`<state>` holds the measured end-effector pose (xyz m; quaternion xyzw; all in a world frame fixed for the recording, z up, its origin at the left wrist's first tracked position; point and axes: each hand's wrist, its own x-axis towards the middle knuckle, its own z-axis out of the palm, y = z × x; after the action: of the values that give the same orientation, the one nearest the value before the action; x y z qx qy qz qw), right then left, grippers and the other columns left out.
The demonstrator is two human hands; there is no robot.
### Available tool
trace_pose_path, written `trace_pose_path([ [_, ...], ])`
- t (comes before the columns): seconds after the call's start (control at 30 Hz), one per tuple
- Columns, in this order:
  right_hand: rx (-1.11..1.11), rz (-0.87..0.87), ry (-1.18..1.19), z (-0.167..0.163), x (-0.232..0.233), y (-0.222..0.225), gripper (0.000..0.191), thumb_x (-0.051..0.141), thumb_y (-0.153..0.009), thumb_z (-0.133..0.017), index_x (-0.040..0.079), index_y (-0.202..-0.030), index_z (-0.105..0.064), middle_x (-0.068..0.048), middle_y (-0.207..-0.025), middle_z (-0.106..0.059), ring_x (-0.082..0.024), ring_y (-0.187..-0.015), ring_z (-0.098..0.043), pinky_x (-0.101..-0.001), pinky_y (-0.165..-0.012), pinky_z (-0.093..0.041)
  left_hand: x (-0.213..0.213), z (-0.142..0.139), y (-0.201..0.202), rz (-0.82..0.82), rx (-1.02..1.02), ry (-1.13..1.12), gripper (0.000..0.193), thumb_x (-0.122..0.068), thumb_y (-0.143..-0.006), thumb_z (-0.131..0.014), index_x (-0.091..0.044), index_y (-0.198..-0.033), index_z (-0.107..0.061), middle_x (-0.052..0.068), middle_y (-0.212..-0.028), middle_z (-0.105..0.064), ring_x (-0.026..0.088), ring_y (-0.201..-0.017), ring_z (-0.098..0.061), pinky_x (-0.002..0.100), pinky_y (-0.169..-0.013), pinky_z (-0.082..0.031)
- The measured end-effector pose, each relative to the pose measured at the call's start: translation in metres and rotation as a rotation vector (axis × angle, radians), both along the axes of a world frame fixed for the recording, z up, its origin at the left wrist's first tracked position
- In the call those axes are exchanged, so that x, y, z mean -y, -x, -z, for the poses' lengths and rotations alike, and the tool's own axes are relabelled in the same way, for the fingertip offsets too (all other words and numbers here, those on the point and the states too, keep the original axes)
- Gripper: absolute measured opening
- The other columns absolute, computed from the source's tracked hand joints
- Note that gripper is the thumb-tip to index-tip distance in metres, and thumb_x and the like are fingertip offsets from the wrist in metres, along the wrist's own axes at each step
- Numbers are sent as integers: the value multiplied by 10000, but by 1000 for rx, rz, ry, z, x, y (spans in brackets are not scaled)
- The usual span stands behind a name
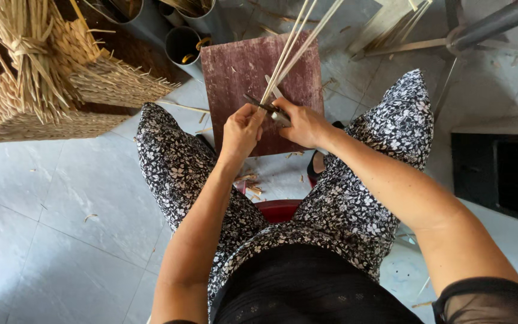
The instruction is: The person sits on the floor with a small cutting board across their lap and splits long thin bamboo strips into narrower slivers using a knife, then trims the slivers to length with shears and the knife. Finished thin sticks are set aside on the board while offcuts drop to the floor.
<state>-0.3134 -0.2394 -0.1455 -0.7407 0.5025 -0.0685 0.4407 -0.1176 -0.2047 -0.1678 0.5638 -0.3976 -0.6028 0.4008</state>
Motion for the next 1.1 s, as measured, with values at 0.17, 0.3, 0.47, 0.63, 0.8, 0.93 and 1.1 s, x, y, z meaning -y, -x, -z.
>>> trace_pose_path([
  [0.17, -69, 26, -21, 2, -6, 1, 504, 156, -842, -694, 141, -1305, -495, -237, -933, -724, -416, -923, -719, -495, -774, -554, 6, -1, -4, 12, -211, -161, 178, -176, -1013, -648, -37, -903, -666, -42, -664, -596, 46, -504, -465, 239, -431, -296],
  [0.3, -59, 29, -33, 4, -9, -3, 463, 192, -860, -694, 150, -1290, -529, -235, -967, -733, -413, -967, -714, -505, -826, -543, 17, -17, -37, -33, -201, -156, 240, -264, -1011, -627, -72, -872, -667, -30, -547, -473, 68, -398, -352, 245, -349, -206],
  [0.47, -115, 31, -112, 6, 0, -7, 622, 241, -795, -735, 181, -1373, -511, -236, -1073, -718, -413, -1020, -695, -499, -882, -535, 15, -17, -34, -12, -92, -113, 241, -299, -1029, -618, -81, -951, -687, -39, -594, -481, 53, -466, -379, 240, -402, -242],
  [0.63, -208, 95, -242, -8, -2, -9, 726, 318, -803, -729, 204, -1460, -441, -255, -1145, -699, -404, -1083, -685, -490, -935, -535, 4, -28, -48, -17, -86, -75, 242, -287, -1058, -573, -75, -1048, -689, -53, -649, -507, 28, -500, -403, 216, -425, -275],
  [0.8, -413, -18, 15, -10, -31, -30, 788, 422, -783, -783, 166, -1432, -416, -242, -1355, -529, -421, -1269, -520, -578, -1035, -394, -22, -50, -42, -25, -105, -104, 224, -258, -1060, -519, -65, -1074, -632, -34, -609, -497, 44, -435, -378, 214, -372, -242],
  [0.93, -417, -19, 227, -1, -49, -50, 789, 402, -814, -774, 107, -1451, -414, -250, -1310, -544, -419, -1235, -539, -577, -1041, -390, -32, -64, -31, 17, 14, -17, 223, -238, -1075, -509, -82, -1127, -660, -37, -609, -482, 26, -465, -383, 200, -398, -277],
  [1.1, -472, -67, 432, 1, -58, -70, 981, 433, -700, -858, 40, -1437, -343, -264, -1235, -530, -434, -1160, -529, -623, -1004, -354, -46, -89, -31, 24, -161, -2, 237, -202, -1103, -498, -45, -1138, -673, -46, -682, -521, 24, -494, -408, 195, -425, -287],
])
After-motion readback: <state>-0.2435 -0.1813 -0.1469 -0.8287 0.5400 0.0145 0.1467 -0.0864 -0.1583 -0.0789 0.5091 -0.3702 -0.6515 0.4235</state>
